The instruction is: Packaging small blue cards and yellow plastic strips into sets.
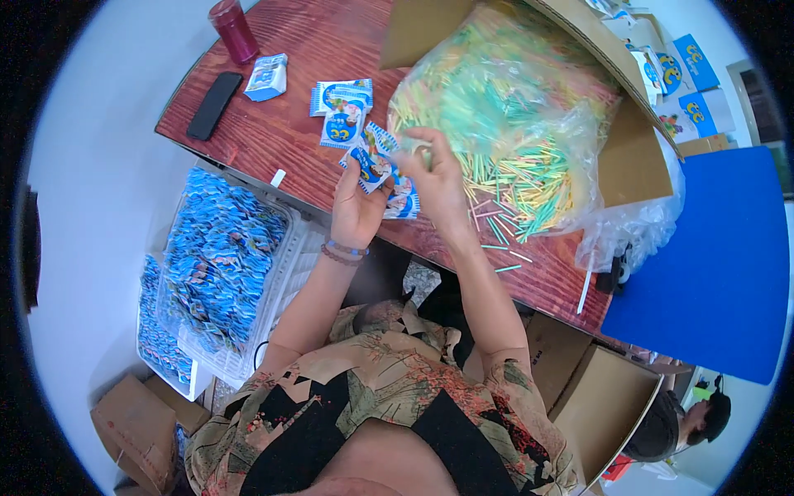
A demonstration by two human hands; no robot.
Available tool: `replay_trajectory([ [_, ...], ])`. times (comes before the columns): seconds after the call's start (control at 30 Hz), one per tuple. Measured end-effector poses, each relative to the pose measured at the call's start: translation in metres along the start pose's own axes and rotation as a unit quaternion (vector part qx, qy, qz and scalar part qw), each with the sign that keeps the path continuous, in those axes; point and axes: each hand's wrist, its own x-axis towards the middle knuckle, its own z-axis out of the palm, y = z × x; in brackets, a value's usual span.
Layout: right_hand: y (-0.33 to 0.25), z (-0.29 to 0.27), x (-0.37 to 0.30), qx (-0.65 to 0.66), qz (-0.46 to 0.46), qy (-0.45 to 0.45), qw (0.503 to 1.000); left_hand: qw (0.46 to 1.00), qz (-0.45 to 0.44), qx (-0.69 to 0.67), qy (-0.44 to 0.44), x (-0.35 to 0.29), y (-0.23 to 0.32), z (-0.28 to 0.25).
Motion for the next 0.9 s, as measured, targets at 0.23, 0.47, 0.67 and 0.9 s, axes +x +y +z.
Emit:
replay_trajectory([
  [0.23,0.018,0.033,0.046,0.004,0.073,-0.086,0.994,0.977,0.092,0.184,0.049,0.016,0.038,-0.017],
  [0.47,0.06,0.047,0.125,-0.232,0.016,-0.199,0.952,0.755,0.286,0.57,0.156,0.041,0.076,-0.031],
  [0.67,0.067,0.059,0.121,-0.43,-0.001,-0.086,0.899,0.493,0.312,0.81,0.062,0.043,0.07,-0.041],
  [0.9,0.036,-0.017,0.05,-0.425,-0.002,-0.037,0.904,0.443,0.236,0.864,0.034,0.005,0.053,-0.026],
])
